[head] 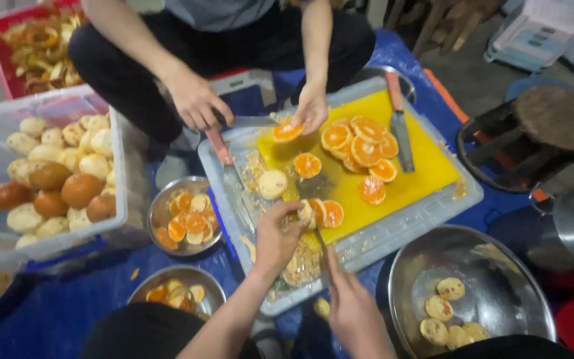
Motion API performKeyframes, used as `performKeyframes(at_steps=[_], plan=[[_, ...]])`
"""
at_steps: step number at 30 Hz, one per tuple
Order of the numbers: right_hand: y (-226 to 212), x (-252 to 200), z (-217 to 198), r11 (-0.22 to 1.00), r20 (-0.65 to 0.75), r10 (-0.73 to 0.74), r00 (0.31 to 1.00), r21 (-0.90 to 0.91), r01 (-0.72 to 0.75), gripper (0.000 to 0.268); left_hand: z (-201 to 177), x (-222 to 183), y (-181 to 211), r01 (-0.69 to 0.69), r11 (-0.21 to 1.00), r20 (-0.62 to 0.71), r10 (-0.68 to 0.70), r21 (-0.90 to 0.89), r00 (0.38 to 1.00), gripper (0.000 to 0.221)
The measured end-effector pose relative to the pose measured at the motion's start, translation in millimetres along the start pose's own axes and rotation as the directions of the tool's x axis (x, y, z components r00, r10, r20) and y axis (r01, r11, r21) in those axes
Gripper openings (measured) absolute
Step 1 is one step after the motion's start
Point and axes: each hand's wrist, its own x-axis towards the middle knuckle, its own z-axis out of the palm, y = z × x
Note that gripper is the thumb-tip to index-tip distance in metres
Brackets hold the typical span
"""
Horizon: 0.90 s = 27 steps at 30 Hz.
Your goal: Multiple people are slicing oranges on a yellow cutting board and peeling them while sitting in a food preparation area.
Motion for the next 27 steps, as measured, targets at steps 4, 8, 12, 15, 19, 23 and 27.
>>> performKeyframes(at_steps=[4,8,12,15,19,23,27], plan=[[47,-22,36,0.996,-0.251,-0.086,0.964,-0.007,0.088,0.071,-3,5,3,0.153,0.988,0.013,-0.153,0.021,0.988,0.028],[13,-31,4,0.990,-0.296,-0.119,0.948,0.032,0.135,0.065,-4,4,-1,0.103,0.994,-0.005,-0.104,-0.023,0.995,0.029],[-13,-47,-18,0.977,-0.377,-0.180,0.909,0.035,0.208,0.065,-4,1,5,0.135,0.990,-0.014,-0.136,-0.038,0.991,0.029],[-22,-52,-24,0.989,-0.350,-0.114,0.930,0.054,0.141,0.069,-3,1,9,0.164,0.986,-0.028,-0.166,-0.041,0.986,0.026],[-19,-52,-21,0.997,-0.278,-0.038,0.960,0.052,0.054,0.072,-2,1,4,0.153,0.986,-0.044,-0.156,-0.062,0.987,0.024],[-14,-53,-18,0.996,-0.264,-0.054,0.963,0.060,0.073,0.076,-2,1,5,0.148,0.987,-0.051,-0.152,-0.065,0.987,0.023],[-4,-57,-10,0.999,-0.234,0.047,0.971,-0.012,-0.051,0.076,0,3,1,0.169,0.982,-0.037,-0.172,-0.090,0.984,0.023]])
